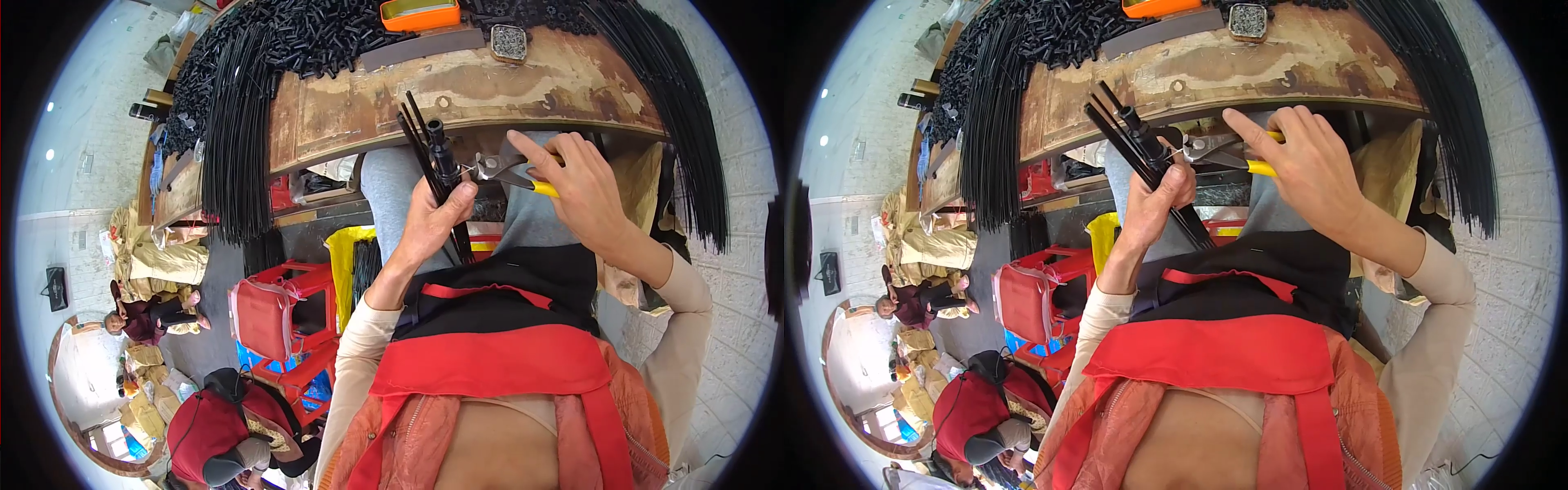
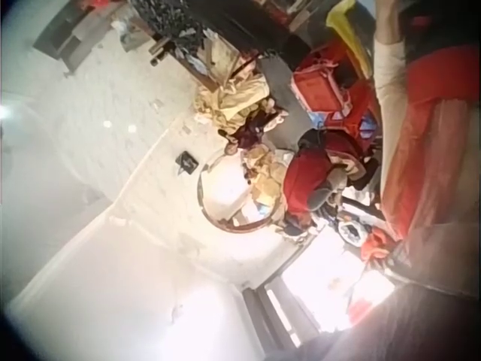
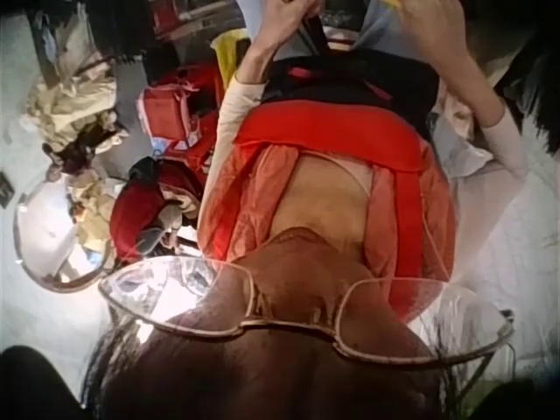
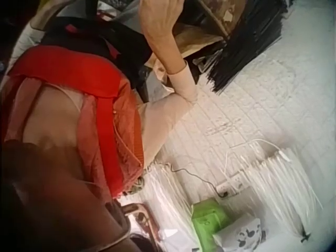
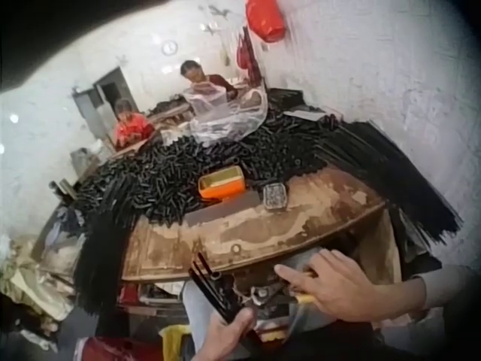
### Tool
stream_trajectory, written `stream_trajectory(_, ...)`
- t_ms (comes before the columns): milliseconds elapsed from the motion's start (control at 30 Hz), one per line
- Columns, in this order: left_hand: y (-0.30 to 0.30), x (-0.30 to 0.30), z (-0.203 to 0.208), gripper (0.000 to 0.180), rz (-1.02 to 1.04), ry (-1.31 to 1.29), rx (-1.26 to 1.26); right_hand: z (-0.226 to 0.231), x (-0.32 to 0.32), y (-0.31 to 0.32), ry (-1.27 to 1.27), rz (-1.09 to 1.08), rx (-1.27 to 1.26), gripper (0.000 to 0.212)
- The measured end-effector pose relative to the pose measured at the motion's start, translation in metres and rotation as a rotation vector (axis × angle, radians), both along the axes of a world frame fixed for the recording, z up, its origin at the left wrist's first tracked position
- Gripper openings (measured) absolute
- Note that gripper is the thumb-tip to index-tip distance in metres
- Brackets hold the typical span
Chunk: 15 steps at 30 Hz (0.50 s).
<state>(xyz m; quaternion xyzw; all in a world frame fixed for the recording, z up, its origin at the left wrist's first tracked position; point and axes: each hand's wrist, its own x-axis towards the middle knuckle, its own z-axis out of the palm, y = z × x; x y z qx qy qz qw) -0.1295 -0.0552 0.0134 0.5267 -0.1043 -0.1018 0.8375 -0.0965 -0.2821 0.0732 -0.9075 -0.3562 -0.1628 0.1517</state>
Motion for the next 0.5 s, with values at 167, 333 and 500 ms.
stream_trajectory(167,-0.001,-0.002,0.002,0.021,0.05,-0.002,0.019,0.002,-0.007,0.007,0.032,-0.003,0.023,0.062)
stream_trajectory(333,0.001,-0.003,0.0,0.019,0.022,0.017,-0.028,0.0,-0.006,0.011,-0.032,0.019,0.061,0.063)
stream_trajectory(500,0.002,-0.004,-0.002,0.018,-0.005,0.01,-0.064,0.003,-0.002,0.006,0.048,0.048,-0.01,0.066)
